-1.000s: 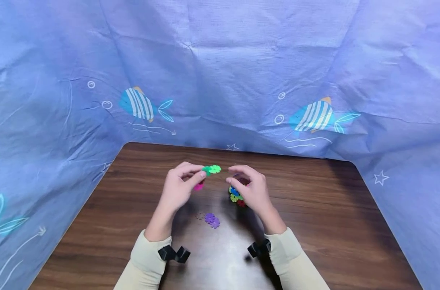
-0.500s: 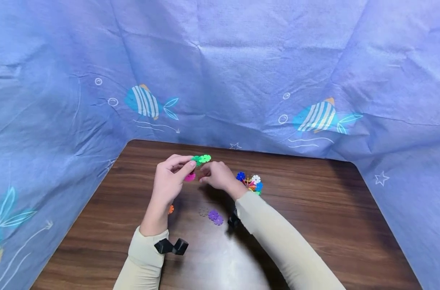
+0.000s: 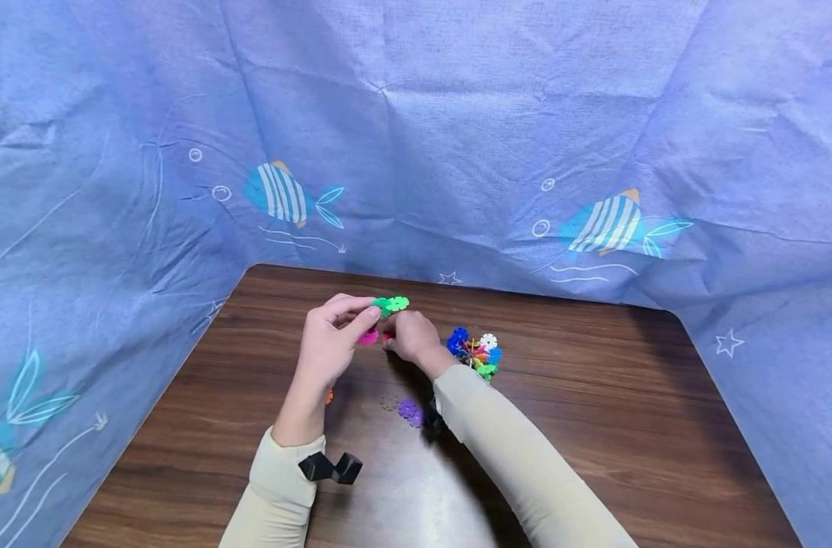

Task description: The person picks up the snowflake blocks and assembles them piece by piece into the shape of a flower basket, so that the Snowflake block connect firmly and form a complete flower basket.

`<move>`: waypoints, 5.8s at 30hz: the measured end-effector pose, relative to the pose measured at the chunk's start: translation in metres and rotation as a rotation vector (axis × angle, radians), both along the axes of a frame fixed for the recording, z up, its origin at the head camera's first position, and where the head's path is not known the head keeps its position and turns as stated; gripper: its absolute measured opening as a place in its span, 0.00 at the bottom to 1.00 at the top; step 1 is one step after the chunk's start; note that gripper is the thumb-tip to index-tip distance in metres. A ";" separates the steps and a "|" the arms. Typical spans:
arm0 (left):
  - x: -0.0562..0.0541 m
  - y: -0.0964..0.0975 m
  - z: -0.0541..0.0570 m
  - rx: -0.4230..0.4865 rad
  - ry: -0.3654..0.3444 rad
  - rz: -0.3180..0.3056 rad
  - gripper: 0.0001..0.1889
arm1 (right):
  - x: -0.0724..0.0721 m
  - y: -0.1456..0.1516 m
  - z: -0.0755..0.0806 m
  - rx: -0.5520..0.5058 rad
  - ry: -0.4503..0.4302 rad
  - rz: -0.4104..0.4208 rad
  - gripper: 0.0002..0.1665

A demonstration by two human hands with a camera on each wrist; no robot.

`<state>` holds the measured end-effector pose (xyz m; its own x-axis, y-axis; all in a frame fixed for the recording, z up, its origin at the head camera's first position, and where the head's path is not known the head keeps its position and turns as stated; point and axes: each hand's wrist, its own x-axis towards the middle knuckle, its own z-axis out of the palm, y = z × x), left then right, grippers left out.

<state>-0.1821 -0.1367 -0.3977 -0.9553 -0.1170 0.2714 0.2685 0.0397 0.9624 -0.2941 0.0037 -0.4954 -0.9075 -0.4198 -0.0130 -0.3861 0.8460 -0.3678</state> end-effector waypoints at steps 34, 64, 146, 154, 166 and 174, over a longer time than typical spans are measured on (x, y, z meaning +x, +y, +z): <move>-0.003 0.018 -0.009 0.015 0.032 -0.068 0.10 | 0.036 0.086 0.056 -0.805 0.002 -0.019 0.06; 0.001 0.038 -0.015 -0.164 -0.038 -0.218 0.09 | 0.094 0.138 0.066 -1.123 0.043 -0.082 0.13; 0.009 0.044 -0.009 -0.039 0.103 -0.033 0.04 | 0.101 0.146 0.086 -0.875 0.049 0.108 0.19; 0.010 0.040 -0.003 -0.006 0.066 -0.009 0.06 | 0.110 0.107 0.048 -0.445 -0.040 0.284 0.12; 0.010 0.039 -0.005 0.023 0.081 -0.021 0.09 | 0.118 0.085 0.004 -0.056 -0.047 0.237 0.16; 0.007 0.040 -0.003 0.060 0.102 -0.008 0.15 | 0.119 0.086 -0.004 -0.074 0.023 0.208 0.13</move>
